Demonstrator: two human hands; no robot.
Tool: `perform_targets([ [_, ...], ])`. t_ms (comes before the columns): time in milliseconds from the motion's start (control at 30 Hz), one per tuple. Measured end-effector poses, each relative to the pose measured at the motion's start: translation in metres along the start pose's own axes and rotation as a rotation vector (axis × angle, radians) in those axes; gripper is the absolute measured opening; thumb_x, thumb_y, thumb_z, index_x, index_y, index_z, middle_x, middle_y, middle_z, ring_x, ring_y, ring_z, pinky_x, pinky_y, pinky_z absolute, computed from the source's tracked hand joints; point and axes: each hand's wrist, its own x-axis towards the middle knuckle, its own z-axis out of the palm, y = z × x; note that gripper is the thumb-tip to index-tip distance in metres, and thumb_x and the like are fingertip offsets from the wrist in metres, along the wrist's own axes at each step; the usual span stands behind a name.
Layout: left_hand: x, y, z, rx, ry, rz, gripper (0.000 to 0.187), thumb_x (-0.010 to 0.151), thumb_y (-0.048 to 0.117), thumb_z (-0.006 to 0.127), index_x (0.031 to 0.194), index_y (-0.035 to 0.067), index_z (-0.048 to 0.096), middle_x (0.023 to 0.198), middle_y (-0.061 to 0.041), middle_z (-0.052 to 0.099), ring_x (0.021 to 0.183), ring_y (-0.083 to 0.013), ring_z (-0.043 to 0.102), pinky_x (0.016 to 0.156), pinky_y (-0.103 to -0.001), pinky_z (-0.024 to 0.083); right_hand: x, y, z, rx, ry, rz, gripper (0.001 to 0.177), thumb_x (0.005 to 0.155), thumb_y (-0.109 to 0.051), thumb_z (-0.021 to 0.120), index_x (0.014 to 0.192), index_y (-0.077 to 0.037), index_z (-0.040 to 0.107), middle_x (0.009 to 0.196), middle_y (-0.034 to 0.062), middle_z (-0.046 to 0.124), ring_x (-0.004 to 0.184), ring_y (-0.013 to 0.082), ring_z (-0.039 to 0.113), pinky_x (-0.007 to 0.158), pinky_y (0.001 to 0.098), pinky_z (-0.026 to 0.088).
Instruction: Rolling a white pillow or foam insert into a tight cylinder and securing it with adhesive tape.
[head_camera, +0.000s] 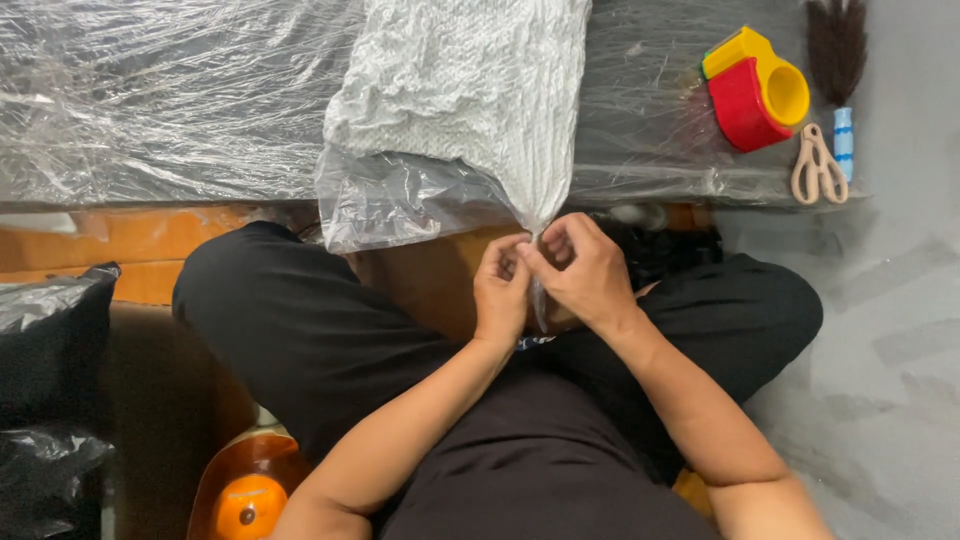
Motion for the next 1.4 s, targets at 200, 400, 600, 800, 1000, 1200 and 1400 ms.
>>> perform_targets([
  [200, 0.0, -0.006, 0.0, 0.044, -0.021, 0.045, 0.013, 0.097, 0.017, 0.073, 0.11, 0.016, 0.076, 0.091, -0.003, 0.076, 0.084, -0.0061, 0.065, 0.079, -0.028, 0.058, 0.007, -0.005, 0.01, -0.132, -0.053, 0.014, 0.03, 0.089, -0.04, 0.076, 0.082, -0.016, 0.061, 0.074, 0.0001, 0.064, 0.071, 0.0229, 0.071, 0.06, 0.0367, 0.056],
  [400, -0.003, 0.006, -0.001, -0.014, -0.113, 0.048, 0.022, 0.096, 0.01, 0.071, 0.118, 0.012, 0.074, 0.092, -0.003, 0.076, 0.082, -0.0058, 0.065, 0.078, -0.026, 0.058, 0.001, 0.017, 0.021, -0.255, -0.038, -0.137, 0.018, 0.097, -0.023, 0.067, 0.088, -0.009, 0.06, 0.076, 0.0089, 0.059, 0.075, 0.0343, 0.069, 0.06, 0.0427, 0.055],
  [600, 0.003, 0.031, -0.004, 0.082, -0.203, 0.01, 0.018, 0.099, 0.017, 0.069, 0.112, 0.009, 0.077, 0.086, -0.005, 0.078, 0.08, -0.0069, 0.068, 0.075, -0.027, 0.058, -0.014, 0.025, 0.003, 0.015, -0.049, 0.054, 0.02, 0.102, -0.026, 0.064, 0.099, -0.007, 0.064, 0.083, 0.0148, 0.066, 0.087, 0.0406, 0.069, 0.068, 0.0465, 0.054],
  [800, 0.015, 0.023, -0.003, 0.283, -0.268, -0.027, 0.02, 0.1, 0.024, 0.065, 0.109, 0.011, 0.077, 0.081, -0.007, 0.076, 0.079, -0.0144, 0.07, 0.073, -0.033, 0.057, -0.022, 0.053, 0.026, 0.198, -0.056, 0.228, 0.021, 0.104, -0.031, 0.062, 0.101, -0.011, 0.064, 0.077, 0.0083, 0.074, 0.083, 0.0305, 0.073, 0.07, 0.0415, 0.055],
  [1000, 0.017, 0.041, 0.0, 0.397, -0.301, 0.038, 0.019, 0.095, 0.032, 0.073, 0.104, 0.017, 0.079, 0.083, -0.011, 0.075, 0.087, -0.0236, 0.073, 0.079, -0.039, 0.056, -0.023, 0.044, 0.022, 0.138, 0.051, 0.103, 0.014, 0.101, -0.025, 0.066, 0.101, -0.011, 0.064, 0.086, 0.0165, 0.071, 0.086, 0.0394, 0.069, 0.073, 0.0469, 0.055],
  [1200, 0.021, 0.05, -0.005, 0.437, -0.333, 0.104, 0.015, 0.097, 0.031, 0.069, 0.103, 0.021, 0.079, 0.082, -0.006, 0.076, 0.09, -0.0247, 0.075, 0.082, -0.039, 0.057, -0.023, 0.052, 0.031, 0.175, 0.134, -0.015, 0.017, 0.103, -0.029, 0.065, 0.1, -0.013, 0.063, 0.088, 0.0119, 0.071, 0.087, 0.0355, 0.069, 0.076, 0.0437, 0.055],
  [1400, 0.02, 0.058, -0.001, 0.467, -0.347, 0.029, 0.022, 0.098, 0.035, 0.063, 0.103, 0.018, 0.076, 0.091, -0.012, 0.075, 0.096, -0.0314, 0.073, 0.086, -0.045, 0.055, -0.02, 0.039, 0.022, 0.097, 0.208, -0.215, 0.013, 0.107, -0.02, 0.057, 0.1, -0.009, 0.057, 0.094, 0.0084, 0.064, 0.089, 0.0342, 0.067, 0.077, 0.0407, 0.054],
])
